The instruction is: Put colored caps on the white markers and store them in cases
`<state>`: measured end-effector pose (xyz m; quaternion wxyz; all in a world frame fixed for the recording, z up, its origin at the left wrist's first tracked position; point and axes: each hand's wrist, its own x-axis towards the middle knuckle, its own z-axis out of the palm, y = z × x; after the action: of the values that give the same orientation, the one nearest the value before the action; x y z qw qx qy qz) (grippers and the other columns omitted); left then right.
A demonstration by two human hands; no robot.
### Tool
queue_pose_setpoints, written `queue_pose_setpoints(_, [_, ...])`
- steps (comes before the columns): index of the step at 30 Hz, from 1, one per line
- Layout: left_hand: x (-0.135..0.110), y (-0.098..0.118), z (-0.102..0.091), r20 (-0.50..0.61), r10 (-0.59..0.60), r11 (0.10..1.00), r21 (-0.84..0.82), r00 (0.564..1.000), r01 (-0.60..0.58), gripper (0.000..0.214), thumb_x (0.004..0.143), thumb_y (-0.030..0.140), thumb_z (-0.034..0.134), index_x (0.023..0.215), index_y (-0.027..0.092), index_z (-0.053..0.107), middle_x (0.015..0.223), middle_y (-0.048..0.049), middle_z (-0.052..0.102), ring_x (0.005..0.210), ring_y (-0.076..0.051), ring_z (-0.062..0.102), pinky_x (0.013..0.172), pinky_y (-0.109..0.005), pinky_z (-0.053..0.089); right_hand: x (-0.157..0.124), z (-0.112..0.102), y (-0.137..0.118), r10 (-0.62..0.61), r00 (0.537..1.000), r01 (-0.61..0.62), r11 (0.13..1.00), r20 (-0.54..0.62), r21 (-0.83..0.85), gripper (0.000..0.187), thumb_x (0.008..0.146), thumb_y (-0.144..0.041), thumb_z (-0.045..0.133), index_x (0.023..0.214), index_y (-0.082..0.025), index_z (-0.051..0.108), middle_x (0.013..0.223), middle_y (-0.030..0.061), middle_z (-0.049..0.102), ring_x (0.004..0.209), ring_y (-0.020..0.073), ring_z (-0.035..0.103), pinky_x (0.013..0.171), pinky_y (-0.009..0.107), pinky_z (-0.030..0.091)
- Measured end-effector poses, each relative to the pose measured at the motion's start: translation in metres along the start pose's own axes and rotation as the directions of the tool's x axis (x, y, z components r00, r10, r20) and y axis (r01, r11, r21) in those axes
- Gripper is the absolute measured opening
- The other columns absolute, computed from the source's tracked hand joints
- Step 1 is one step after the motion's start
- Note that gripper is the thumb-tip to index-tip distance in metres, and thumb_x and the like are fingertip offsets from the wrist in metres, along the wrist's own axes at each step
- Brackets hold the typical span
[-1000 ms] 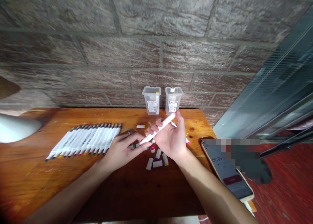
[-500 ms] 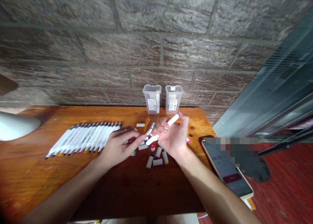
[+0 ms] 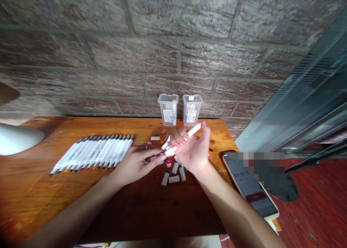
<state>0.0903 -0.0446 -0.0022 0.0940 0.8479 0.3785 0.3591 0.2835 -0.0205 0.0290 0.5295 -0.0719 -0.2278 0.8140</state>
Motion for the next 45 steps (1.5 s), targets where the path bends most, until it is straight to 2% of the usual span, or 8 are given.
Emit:
queue_pose_setpoints(7, [-0.001, 0.001, 0.003, -0.015, 0.035, 0.999, 0.035, 0.999, -0.034, 0.016, 0.093, 0.030, 0.063, 0.093, 0.020, 0.076, 0.070, 0.0004, 0.073, 0.055, -0.010, 0.061, 0.054, -0.021, 0.042, 0.000, 0.002, 0.000, 0.008, 1.000, -0.009, 1.000, -0.020, -0.028, 0.064, 0.078, -0.083, 0.049, 0.058, -0.023, 0.041, 0.058, -0.0023, 0.041, 0.060, 0.0153, 0.043, 0.069, 0.033, 0.043])
queue_pose_setpoints(13, [0.000, -0.003, 0.002, -0.106, -0.045, 0.999, 0.002, 0.993, 0.045, 0.011, 0.090, 0.028, 0.066, 0.086, 0.019, 0.071, 0.074, 0.0001, 0.074, 0.059, -0.010, 0.063, 0.059, -0.020, 0.047, 0.002, 0.000, -0.005, -0.019, 0.994, 0.004, 0.989, -0.104, -0.147, 0.057, 0.077, -0.077, 0.058, 0.067, -0.021, 0.062, 0.075, 0.0047, 0.065, 0.091, 0.0231, 0.063, 0.091, 0.039, 0.048])
queue_pose_setpoints(16, [0.000, -0.004, 0.002, -0.184, -0.064, 0.998, -0.020, 0.981, 0.061, 0.011, 0.087, 0.029, 0.070, 0.083, 0.018, 0.067, 0.074, 0.0012, 0.073, 0.057, -0.009, 0.061, 0.055, -0.019, 0.046, 0.006, -0.001, -0.006, -0.075, 0.974, 0.029, 0.977, -0.215, -0.210, 0.050, 0.075, -0.071, 0.067, 0.071, -0.021, 0.065, 0.078, 0.0039, 0.068, 0.086, 0.0202, 0.065, 0.084, 0.034, 0.052])
queue_pose_setpoints(20, [0.001, -0.004, 0.002, -0.196, -0.128, 0.992, -0.038, 0.972, 0.123, 0.013, 0.087, 0.030, 0.070, 0.091, 0.018, 0.066, 0.078, 0.0010, 0.074, 0.058, -0.009, 0.061, 0.056, -0.019, 0.047, 0.010, -0.004, -0.011, -0.262, 0.908, 0.159, 0.937, -0.326, -0.311, 0.033, 0.072, -0.050, 0.081, 0.078, -0.021, 0.067, 0.078, -0.0017, 0.068, 0.069, 0.0119, 0.060, 0.065, 0.024, 0.051])
queue_pose_setpoints(23, [0.001, -0.004, 0.001, -0.159, -0.120, 0.992, -0.056, 0.980, 0.112, 0.016, 0.090, 0.029, 0.068, 0.102, 0.019, 0.070, 0.084, 0.0004, 0.076, 0.060, -0.009, 0.062, 0.058, -0.019, 0.047, 0.012, -0.008, -0.016, -0.354, 0.878, 0.234, 0.905, -0.321, -0.356, 0.030, 0.067, -0.041, 0.087, 0.080, -0.021, 0.068, 0.081, -0.0035, 0.069, 0.059, 0.0072, 0.054, 0.053, 0.019, 0.045])
queue_pose_setpoints(26, [0.002, -0.003, 0.000, -0.159, -0.110, 0.992, -0.077, 0.981, 0.099, 0.018, 0.090, 0.030, 0.068, 0.104, 0.020, 0.072, 0.087, -0.0004, 0.078, 0.061, -0.010, 0.063, 0.060, -0.020, 0.048, 0.013, -0.010, -0.017, -0.413, 0.860, 0.268, 0.866, -0.299, -0.422, 0.032, 0.068, -0.045, 0.086, 0.080, -0.020, 0.069, 0.072, -0.0043, 0.064, 0.053, 0.0054, 0.047, 0.045, 0.018, 0.038])
queue_pose_setpoints(39, [0.003, -0.002, -0.001, -0.192, -0.109, 0.994, -0.037, 0.975, 0.103, 0.017, 0.092, 0.032, 0.066, 0.098, 0.018, 0.071, 0.077, 0.0000, 0.074, 0.056, -0.008, 0.057, 0.053, -0.019, 0.042, 0.010, -0.010, -0.016, -0.520, 0.829, 0.319, 0.743, -0.207, -0.589, 0.035, 0.072, -0.050, 0.082, 0.083, -0.017, 0.075, 0.061, -0.0054, 0.049, 0.052, 0.0050, 0.038, 0.043, 0.019, 0.029])
queue_pose_setpoints(45, [0.003, -0.002, -0.002, -0.204, -0.122, 0.993, -0.028, 0.971, 0.118, 0.016, 0.090, 0.032, 0.068, 0.097, 0.018, 0.071, 0.076, 0.0008, 0.072, 0.057, -0.009, 0.056, 0.053, -0.020, 0.042, 0.011, -0.011, -0.017, -0.498, 0.847, 0.293, 0.729, -0.186, -0.618, 0.031, 0.075, -0.047, 0.080, 0.084, -0.017, 0.076, 0.059, -0.0049, 0.049, 0.050, 0.0059, 0.038, 0.042, 0.021, 0.029])
